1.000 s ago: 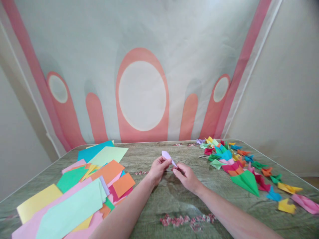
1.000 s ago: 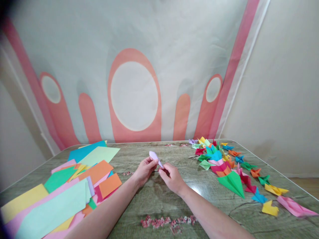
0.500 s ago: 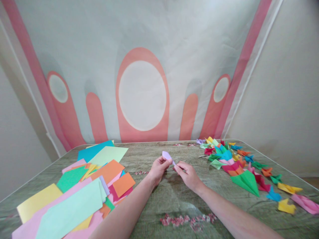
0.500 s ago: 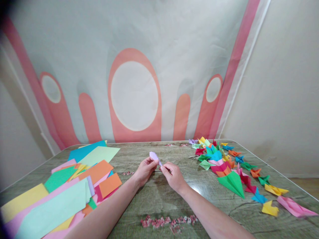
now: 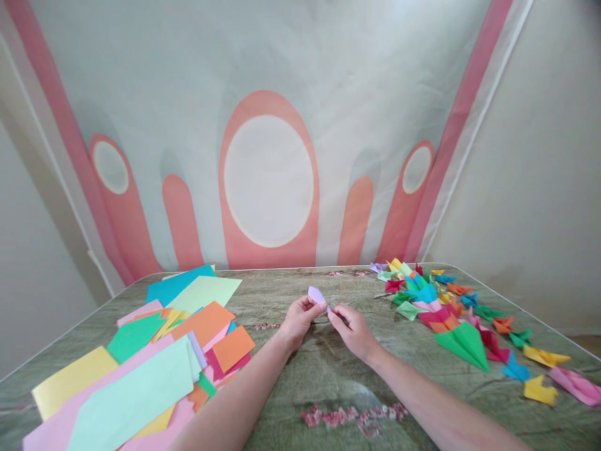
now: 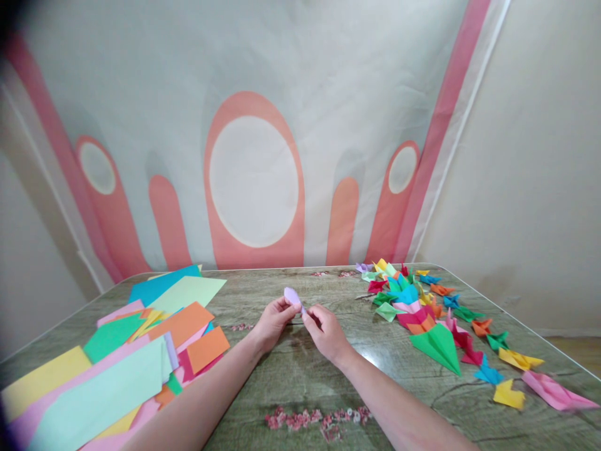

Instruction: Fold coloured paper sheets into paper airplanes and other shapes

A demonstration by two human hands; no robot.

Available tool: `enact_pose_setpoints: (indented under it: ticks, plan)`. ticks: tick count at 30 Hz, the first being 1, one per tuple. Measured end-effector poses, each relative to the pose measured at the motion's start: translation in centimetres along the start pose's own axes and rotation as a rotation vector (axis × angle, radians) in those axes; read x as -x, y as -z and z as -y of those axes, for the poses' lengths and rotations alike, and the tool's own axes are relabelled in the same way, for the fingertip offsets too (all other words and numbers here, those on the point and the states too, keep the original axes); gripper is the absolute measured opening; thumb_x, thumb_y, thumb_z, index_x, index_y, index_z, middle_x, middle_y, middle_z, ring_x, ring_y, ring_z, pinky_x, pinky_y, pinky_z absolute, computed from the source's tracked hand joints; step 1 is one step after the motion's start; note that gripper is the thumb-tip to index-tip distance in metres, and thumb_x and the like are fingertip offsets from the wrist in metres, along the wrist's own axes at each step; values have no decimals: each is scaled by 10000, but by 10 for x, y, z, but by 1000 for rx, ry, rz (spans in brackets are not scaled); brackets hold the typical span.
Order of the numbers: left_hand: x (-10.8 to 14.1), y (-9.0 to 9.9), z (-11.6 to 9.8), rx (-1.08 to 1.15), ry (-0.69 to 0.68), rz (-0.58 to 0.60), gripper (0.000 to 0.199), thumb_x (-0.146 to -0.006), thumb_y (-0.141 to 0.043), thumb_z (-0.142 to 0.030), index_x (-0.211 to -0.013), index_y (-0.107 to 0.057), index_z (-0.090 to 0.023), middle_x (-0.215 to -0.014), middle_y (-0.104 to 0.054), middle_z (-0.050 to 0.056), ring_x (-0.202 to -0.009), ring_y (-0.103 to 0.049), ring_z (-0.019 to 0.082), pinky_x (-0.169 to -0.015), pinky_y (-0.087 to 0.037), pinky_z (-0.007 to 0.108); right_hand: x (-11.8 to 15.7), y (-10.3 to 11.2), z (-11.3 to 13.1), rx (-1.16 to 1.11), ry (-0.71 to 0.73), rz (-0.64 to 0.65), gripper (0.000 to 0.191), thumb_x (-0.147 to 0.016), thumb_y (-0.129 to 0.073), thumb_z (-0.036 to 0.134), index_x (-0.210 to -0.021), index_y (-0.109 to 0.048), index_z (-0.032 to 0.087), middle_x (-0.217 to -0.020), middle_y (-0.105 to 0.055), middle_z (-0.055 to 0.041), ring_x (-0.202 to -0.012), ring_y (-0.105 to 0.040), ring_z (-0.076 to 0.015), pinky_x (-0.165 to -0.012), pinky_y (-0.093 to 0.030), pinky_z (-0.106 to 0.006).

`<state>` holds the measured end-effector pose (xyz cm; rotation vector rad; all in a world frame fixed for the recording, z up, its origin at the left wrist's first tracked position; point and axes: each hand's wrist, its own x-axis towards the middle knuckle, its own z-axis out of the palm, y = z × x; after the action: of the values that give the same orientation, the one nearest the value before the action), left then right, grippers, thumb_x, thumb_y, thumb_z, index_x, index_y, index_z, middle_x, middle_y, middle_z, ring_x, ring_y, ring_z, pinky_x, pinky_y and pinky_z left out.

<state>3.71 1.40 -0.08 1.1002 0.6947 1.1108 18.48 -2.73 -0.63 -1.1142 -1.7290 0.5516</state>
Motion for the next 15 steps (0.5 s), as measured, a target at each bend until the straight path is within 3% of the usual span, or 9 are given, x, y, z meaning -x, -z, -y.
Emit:
enact_pose_setpoints:
  ticks: [5,15]
  plan:
    - [3,-4,-3,-82,1,23,362,-538,-795,-399,-680,-614,-119,-652,-608,7,-623,-523,109,-649,-386,231,0,1,-1,-2,26,6,313,-881,-438,352,-617,-482,189,-628,-460,10,-619,-450,-138,-603,-337,-260]
    - [8,-8,1,-164,3,65,302,-656,-717,-416,-759,-708,-132,-735,-657,47,-760,-571,172,-765,-395,276,0,4,5,-21,62,-34,296,-881,-439,339,-662,-562,183,-684,-524,-27,-688,-497,-160,-658,-381,-280]
